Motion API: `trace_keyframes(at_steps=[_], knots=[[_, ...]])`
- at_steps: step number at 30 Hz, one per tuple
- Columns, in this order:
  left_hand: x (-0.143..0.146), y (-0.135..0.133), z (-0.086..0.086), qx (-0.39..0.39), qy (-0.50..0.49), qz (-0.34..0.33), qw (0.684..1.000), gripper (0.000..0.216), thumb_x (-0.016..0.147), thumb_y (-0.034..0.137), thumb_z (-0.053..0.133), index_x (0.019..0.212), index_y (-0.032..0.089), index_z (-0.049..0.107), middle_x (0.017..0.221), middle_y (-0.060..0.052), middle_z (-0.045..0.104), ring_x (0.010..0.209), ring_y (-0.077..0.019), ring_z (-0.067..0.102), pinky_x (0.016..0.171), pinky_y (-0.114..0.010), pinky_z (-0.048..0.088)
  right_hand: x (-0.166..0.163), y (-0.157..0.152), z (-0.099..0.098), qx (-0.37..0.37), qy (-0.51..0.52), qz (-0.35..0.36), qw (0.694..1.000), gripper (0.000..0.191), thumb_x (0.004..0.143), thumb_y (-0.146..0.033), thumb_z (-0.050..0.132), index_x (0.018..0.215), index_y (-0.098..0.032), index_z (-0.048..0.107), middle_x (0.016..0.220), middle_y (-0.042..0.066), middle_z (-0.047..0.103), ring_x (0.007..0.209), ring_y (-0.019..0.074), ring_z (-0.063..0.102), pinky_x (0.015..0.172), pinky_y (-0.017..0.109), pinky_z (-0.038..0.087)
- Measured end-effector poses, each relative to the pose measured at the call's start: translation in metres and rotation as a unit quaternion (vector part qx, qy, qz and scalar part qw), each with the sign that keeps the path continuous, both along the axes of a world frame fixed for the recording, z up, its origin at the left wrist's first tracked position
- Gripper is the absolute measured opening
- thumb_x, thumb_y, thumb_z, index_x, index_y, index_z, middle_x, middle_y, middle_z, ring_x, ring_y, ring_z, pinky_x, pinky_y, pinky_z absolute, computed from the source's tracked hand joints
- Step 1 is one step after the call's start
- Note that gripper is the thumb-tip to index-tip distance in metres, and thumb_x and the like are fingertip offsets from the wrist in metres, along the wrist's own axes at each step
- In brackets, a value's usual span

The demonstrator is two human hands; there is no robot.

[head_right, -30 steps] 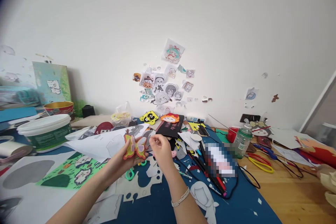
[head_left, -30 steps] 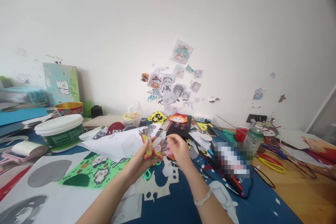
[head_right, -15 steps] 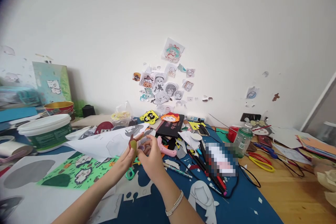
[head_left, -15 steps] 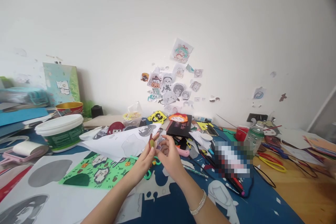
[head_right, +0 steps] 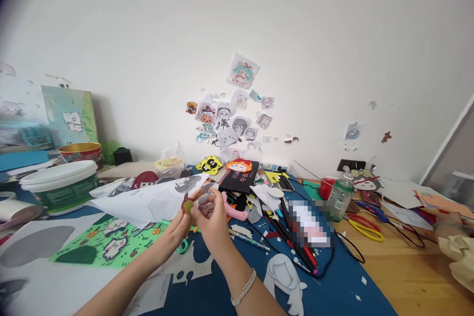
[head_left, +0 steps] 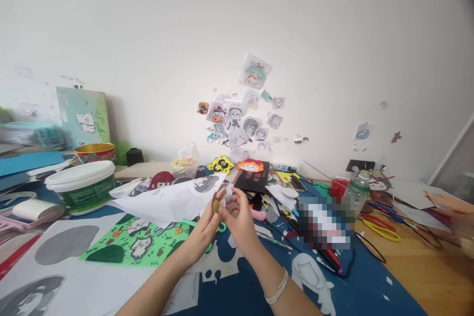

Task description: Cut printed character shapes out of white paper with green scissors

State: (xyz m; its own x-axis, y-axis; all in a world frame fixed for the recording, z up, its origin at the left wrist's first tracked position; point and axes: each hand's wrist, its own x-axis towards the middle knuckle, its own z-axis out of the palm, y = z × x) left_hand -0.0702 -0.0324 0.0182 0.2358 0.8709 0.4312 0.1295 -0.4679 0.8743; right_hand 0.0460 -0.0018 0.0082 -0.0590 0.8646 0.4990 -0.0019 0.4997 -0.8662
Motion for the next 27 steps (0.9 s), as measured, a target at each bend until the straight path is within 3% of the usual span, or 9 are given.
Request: trace_keyframes(at_steps=[5,9,17,27], knots=[[0.001,-0.001,-0.003,-0.001,-0.006,-0.012,1.0,0.065,0.086,0.048,0.027,0.139,0.022,0.002,0.147,-0.007,0.009,0.133,-0.0254,0.008,0.108,-0.042,0.013,-0.001,-0.003,0.004,-0.003,-0.012,-0.015,1.0,0.025,0.074,-0.032,0.056,0.094,-0.018,0.053,0.078,0.003,0.055,0.063,0.0132,0.053,0.053,0.023,0.045],[0.002,-0.003,-0.004,-0.003,-0.001,0.0,1.0,0.067,0.085,0.049,0.026,0.139,0.021,-0.002,0.146,-0.008,0.013,0.133,-0.0262,0.006,0.107,-0.044,0.015,0.001,-0.004,0.005,0.027,-0.052,-0.043,0.997,0.017,0.073,-0.032,0.057,0.08,-0.017,0.058,0.076,0.003,0.057,0.067,0.0156,0.054,0.056,0.024,0.045],[0.003,-0.007,-0.001,-0.007,0.013,0.039,0.999,0.063,0.086,0.047,0.026,0.139,0.025,-0.001,0.146,-0.006,0.015,0.133,-0.0258,0.007,0.107,-0.044,0.012,-0.003,-0.019,0.013,0.048,-0.053,0.011,0.997,0.018,0.073,-0.023,0.055,0.09,-0.018,0.053,0.085,0.004,0.056,0.073,0.016,0.058,0.064,0.026,0.05],[0.006,-0.009,-0.001,0.021,-0.042,0.014,0.999,0.063,0.087,0.047,0.026,0.139,0.026,-0.001,0.145,-0.006,0.02,0.132,-0.024,0.014,0.108,-0.041,0.014,-0.002,-0.019,0.011,0.176,-0.09,-0.041,0.979,0.013,0.083,-0.025,0.048,0.088,-0.018,0.057,0.086,0.007,0.055,0.075,0.0168,0.056,0.063,0.027,0.048]])
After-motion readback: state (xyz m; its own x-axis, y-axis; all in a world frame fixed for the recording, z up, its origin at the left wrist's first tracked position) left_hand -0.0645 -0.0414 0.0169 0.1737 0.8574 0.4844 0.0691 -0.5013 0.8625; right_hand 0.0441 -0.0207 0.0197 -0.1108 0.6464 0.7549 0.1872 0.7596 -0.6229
